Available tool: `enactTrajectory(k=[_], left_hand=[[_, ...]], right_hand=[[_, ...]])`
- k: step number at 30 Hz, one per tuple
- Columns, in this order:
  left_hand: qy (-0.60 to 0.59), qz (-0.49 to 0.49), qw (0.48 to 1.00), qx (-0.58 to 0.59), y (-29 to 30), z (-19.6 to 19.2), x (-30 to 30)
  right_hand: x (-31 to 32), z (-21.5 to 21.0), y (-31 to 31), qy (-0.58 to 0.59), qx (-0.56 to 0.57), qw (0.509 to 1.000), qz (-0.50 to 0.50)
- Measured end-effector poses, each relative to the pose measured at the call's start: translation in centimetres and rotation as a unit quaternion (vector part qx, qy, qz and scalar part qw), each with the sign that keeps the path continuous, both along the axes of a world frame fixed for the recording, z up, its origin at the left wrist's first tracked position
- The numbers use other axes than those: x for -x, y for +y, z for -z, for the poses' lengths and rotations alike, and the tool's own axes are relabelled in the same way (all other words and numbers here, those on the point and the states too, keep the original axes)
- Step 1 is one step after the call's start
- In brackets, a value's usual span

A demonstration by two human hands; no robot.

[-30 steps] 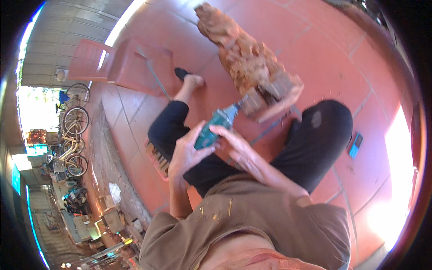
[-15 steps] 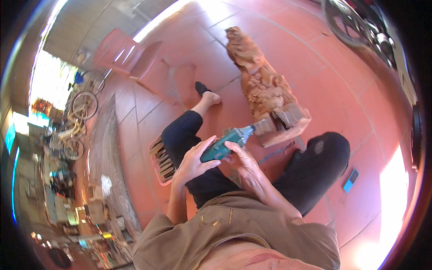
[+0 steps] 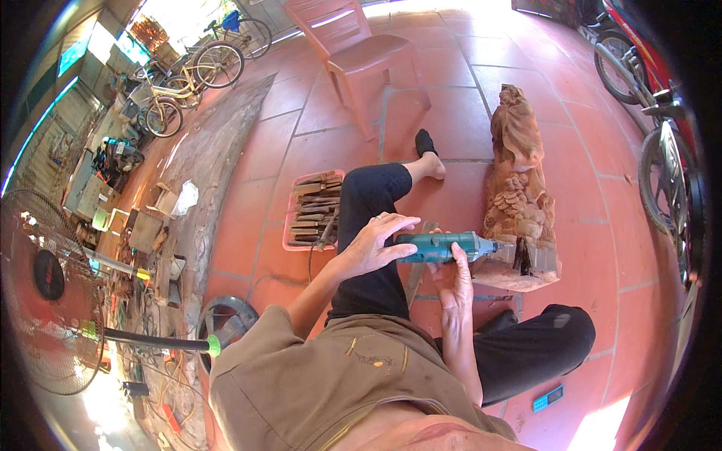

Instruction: The person uses a green rotary tool to carve details into a wooden sculpture placed on the floor. They hold the tool with both hands and guide it along the surface of the wood, removing material to refine the shape.

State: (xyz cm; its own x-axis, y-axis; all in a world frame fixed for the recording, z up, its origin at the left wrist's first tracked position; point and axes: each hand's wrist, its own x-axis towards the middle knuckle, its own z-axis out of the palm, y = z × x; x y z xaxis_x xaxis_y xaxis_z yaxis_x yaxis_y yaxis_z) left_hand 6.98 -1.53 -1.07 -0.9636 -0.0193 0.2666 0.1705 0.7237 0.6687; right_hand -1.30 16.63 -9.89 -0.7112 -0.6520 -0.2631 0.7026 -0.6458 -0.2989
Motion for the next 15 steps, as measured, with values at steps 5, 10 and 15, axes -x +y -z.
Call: enactTrajectory(k=[5, 10, 15], left_hand=[[-0.059, -0.036, 0.998, -0.013, 0.1, 0.0, -1.5], [-0.098, -0.052, 0.994, 0.015, 0.4, 0.5, -1.8], [-0.074, -0.055, 0.991, 0.094, 1.0, 0.6, -1.3]], right_hand=[[-0.2, -0.4, 0.0, -0.012, -0.011, 1.0, 0.0], [-0.1, -0.3, -0.1, 0.003, -0.02, 1.0, 0.009], [0.0, -0.4, -0.4, 0.019, -0.011, 1.0, -0.011]])
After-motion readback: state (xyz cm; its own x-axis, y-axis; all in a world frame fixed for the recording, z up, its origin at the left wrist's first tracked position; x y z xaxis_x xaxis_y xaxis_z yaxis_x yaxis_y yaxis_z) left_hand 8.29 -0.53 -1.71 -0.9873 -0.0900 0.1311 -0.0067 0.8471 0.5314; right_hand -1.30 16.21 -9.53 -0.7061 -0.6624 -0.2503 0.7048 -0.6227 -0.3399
